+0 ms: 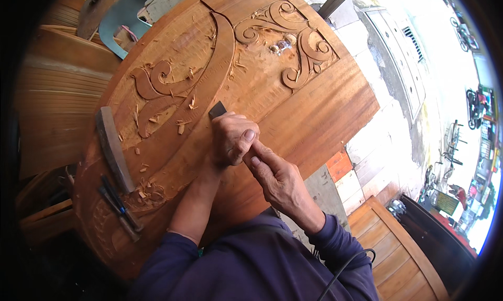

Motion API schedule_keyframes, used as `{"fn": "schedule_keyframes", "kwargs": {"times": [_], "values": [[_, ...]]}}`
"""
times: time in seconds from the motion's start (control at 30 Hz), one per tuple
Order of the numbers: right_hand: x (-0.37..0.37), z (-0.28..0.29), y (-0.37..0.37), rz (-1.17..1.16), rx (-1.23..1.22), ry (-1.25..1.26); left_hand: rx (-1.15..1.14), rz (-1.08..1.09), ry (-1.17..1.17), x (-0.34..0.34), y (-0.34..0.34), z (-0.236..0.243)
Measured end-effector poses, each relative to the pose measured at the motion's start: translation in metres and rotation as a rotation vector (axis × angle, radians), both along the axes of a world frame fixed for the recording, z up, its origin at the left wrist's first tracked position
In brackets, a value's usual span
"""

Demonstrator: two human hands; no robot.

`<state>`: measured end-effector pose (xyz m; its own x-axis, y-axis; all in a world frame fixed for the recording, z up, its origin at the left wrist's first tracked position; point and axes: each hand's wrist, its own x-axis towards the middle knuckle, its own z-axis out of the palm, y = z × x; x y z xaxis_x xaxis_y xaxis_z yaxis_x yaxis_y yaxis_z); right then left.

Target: The person carves decorative patterns into a large wooden panel using a chisel and a wooden mallet.

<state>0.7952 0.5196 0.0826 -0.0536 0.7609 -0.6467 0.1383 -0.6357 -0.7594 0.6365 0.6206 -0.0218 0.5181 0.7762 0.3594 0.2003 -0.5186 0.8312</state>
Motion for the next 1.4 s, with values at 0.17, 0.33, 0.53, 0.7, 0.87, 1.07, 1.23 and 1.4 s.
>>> {"fn": "schedule_keyframes", "kwargs": {"times": [0.17,0.33,0.53,0.7,0.87,1.07,1.23,1.4], "values": [[-0.001,0.008,0.007,0.016,-0.010,-0.008,-0.020,0.009,-0.052,0.000,0.003,-0.002],[0.004,0.010,0.024,0.026,-0.018,-0.044,-0.015,0.038,0.006,0.004,0.011,0.001],[0.018,0.003,0.037,0.008,-0.034,-0.057,-0.044,0.084,-0.014,0.016,0.016,0.004],[0.031,-0.012,0.040,-0.002,-0.009,-0.025,0.016,0.123,-0.036,0.022,0.025,-0.004],[0.023,-0.018,0.003,-0.070,0.070,0.030,0.211,0.118,0.069,0.011,0.006,0.013],[0.052,-0.038,-0.042,-0.288,0.119,0.118,0.230,0.084,0.385,-0.045,-0.017,0.008],[0.050,-0.038,-0.053,-0.245,0.076,0.162,0.353,0.311,0.694,-0.084,-0.003,0.014],[0.032,-0.036,-0.040,-0.200,0.032,0.093,0.352,0.093,0.318,-0.024,-0.020,0.019]]}}
